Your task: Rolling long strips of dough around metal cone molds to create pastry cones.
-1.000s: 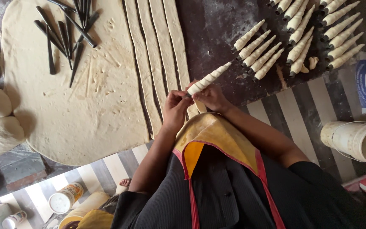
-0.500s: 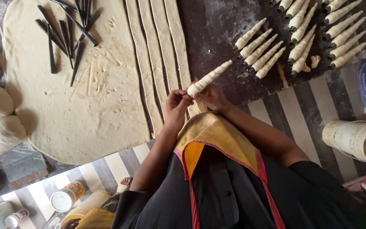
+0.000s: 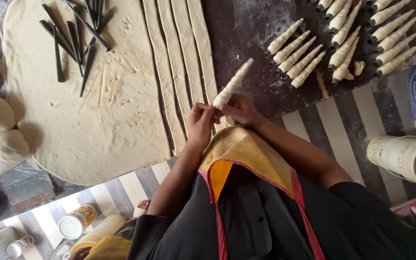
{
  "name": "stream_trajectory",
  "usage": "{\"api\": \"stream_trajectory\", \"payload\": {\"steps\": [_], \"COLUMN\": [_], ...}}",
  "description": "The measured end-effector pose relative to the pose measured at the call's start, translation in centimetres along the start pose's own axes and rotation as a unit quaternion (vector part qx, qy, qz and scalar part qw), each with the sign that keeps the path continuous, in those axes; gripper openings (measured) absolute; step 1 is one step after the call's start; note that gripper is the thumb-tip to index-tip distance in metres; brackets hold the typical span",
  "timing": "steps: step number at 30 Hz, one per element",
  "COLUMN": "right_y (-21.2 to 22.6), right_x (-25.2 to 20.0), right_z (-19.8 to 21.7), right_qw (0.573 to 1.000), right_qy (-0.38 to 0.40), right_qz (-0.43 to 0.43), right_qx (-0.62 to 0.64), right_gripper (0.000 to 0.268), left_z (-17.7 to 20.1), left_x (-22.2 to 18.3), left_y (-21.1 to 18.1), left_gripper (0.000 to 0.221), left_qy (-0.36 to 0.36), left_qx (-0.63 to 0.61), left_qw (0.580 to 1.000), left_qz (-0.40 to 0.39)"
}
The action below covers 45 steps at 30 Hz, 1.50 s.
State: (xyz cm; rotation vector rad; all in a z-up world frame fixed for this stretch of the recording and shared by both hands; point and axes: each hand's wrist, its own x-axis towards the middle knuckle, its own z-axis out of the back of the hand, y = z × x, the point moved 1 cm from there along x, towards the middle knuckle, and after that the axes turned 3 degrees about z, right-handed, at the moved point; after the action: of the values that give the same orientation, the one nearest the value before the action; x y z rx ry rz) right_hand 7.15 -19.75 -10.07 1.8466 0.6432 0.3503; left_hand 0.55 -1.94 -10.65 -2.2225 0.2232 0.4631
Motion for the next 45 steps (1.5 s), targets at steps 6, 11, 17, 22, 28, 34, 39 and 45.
{"api": "stream_trajectory", "payload": {"steps": [6, 11, 17, 22, 28, 34, 39, 45], "right_y": [1.7, 0.8, 1.9, 0.8, 0.2, 0.4, -1.3, 5.5], "right_x": [0.1, 0.2, -0.5, -1.0, -1.4, -2.1, -3.3, -2.3], "right_z": [-0.9, -0.3, -0.7, 0.3, 0.9, 3.2, 6.8, 8.1], "right_qw": [1.000, 1.000, 1.000, 0.996, 0.998, 0.985, 0.937, 0.923], "right_qy": [-0.001, -0.004, 0.007, -0.045, 0.033, -0.009, 0.019, -0.091], "right_qz": [-0.011, -0.014, -0.004, -0.040, 0.010, -0.002, 0.052, 0.069], "right_qx": [0.001, -0.021, -0.002, -0.070, 0.057, -0.174, -0.345, -0.368], "right_gripper": [0.041, 0.037, 0.028, 0.024, 0.028, 0.022, 0.015, 0.028], "left_z": [-2.5, -0.8, -1.0, -2.6, -7.6, -5.2, -4.4, -11.2], "left_x": [-1.0, 0.2, -0.5, -1.3, -0.9, 4.8, 7.6, 8.0], "left_y": [-2.5, -0.1, -0.1, -1.8, -6.8, -0.6, 2.9, -1.0], "left_gripper": [0.012, 0.015, 0.016, 0.027, 0.056, 0.024, 0.026, 0.025], "left_qy": [-0.004, -0.033, -0.019, -0.044, 0.054, 0.030, 0.015, -0.017], "left_qx": [-0.137, 0.073, -0.026, 0.240, 0.540, 0.668, 0.714, 0.689], "left_qw": [0.982, 0.995, 0.999, 0.968, 0.785, 0.720, 0.610, 0.676], "left_qz": [0.130, -0.053, 0.043, -0.053, -0.300, -0.184, -0.342, -0.261]}}
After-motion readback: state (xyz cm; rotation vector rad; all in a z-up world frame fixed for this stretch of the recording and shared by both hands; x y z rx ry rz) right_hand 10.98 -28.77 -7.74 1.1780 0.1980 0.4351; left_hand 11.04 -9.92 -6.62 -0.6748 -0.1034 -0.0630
